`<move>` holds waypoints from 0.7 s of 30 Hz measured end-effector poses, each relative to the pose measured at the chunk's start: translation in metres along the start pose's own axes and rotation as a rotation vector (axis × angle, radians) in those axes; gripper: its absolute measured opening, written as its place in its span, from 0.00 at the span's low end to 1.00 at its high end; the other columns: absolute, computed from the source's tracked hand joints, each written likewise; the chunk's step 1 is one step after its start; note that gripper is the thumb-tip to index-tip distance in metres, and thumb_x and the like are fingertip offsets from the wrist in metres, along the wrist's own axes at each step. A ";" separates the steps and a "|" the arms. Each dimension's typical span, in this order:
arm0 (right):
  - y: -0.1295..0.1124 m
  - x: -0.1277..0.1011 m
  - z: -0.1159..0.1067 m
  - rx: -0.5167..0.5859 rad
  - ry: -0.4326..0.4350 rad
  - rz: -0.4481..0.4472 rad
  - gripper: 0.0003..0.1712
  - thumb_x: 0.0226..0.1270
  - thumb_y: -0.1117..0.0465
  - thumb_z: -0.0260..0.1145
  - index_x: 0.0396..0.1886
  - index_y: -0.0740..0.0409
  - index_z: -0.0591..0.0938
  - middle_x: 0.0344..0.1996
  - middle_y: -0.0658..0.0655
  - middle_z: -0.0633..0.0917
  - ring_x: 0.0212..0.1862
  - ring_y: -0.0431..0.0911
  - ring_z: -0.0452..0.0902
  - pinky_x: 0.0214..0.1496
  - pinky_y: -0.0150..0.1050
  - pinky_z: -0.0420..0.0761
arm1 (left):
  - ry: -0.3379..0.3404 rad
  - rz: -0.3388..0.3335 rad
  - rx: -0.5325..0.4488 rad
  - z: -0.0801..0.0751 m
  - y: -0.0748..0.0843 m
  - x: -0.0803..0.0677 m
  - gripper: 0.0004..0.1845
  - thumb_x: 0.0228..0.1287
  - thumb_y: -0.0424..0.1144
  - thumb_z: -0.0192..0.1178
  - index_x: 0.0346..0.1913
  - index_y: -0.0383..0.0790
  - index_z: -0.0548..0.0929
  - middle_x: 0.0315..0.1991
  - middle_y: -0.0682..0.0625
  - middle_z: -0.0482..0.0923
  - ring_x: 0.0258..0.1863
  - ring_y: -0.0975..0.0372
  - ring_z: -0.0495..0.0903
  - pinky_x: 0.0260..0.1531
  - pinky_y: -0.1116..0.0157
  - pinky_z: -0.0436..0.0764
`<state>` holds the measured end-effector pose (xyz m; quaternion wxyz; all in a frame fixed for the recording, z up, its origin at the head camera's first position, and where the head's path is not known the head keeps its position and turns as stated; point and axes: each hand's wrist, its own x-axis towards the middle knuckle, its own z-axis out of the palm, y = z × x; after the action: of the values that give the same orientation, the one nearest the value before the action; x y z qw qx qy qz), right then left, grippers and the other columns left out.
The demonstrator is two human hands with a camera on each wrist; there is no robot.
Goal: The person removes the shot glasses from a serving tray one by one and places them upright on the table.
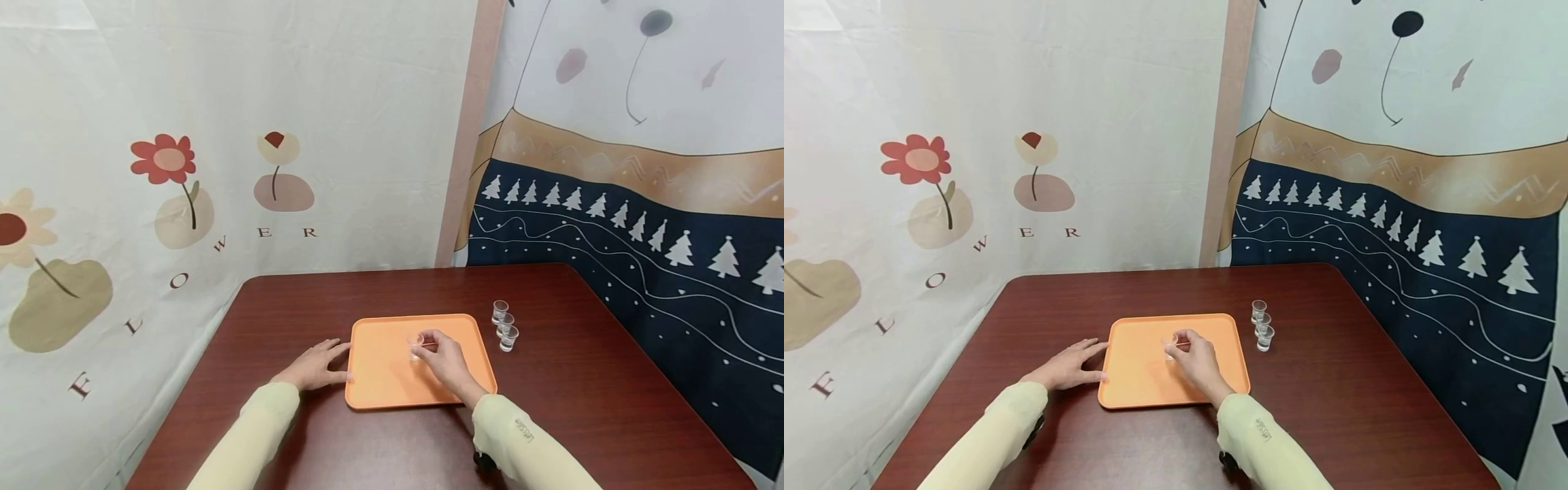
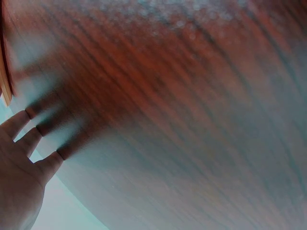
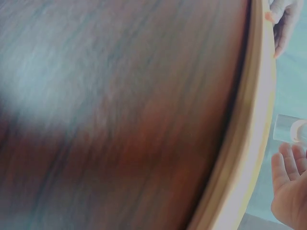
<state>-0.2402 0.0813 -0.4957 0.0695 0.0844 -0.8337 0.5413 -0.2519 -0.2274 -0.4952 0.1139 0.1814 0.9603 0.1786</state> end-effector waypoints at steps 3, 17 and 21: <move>0.001 0.002 -0.009 0.007 0.016 0.010 0.18 0.61 0.61 0.74 0.47 0.65 0.83 0.38 0.55 0.87 0.41 0.47 0.85 0.39 0.38 0.83 | 0.002 0.001 0.000 0.001 -0.001 0.001 0.46 0.57 0.66 0.65 0.75 0.48 0.66 0.73 0.36 0.59 0.73 0.40 0.56 0.68 0.41 0.57; 0.010 -0.006 -0.083 0.017 0.168 0.069 0.18 0.60 0.64 0.75 0.48 0.66 0.83 0.40 0.60 0.87 0.43 0.50 0.84 0.40 0.30 0.80 | 0.006 0.009 -0.003 -0.001 -0.001 0.002 0.46 0.56 0.66 0.66 0.74 0.48 0.67 0.73 0.36 0.60 0.73 0.39 0.56 0.68 0.40 0.57; 0.021 -0.015 -0.107 -0.028 0.201 0.125 0.20 0.60 0.60 0.75 0.50 0.64 0.83 0.42 0.61 0.88 0.44 0.49 0.85 0.39 0.27 0.79 | 0.005 0.000 -0.009 0.000 -0.001 0.000 0.47 0.56 0.67 0.65 0.75 0.48 0.67 0.73 0.36 0.60 0.73 0.40 0.56 0.68 0.40 0.57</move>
<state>-0.2271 0.1888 -0.4740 0.1199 -0.0234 -0.8336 0.5386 -0.2523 -0.2285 -0.4953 0.1123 0.1806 0.9598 0.1834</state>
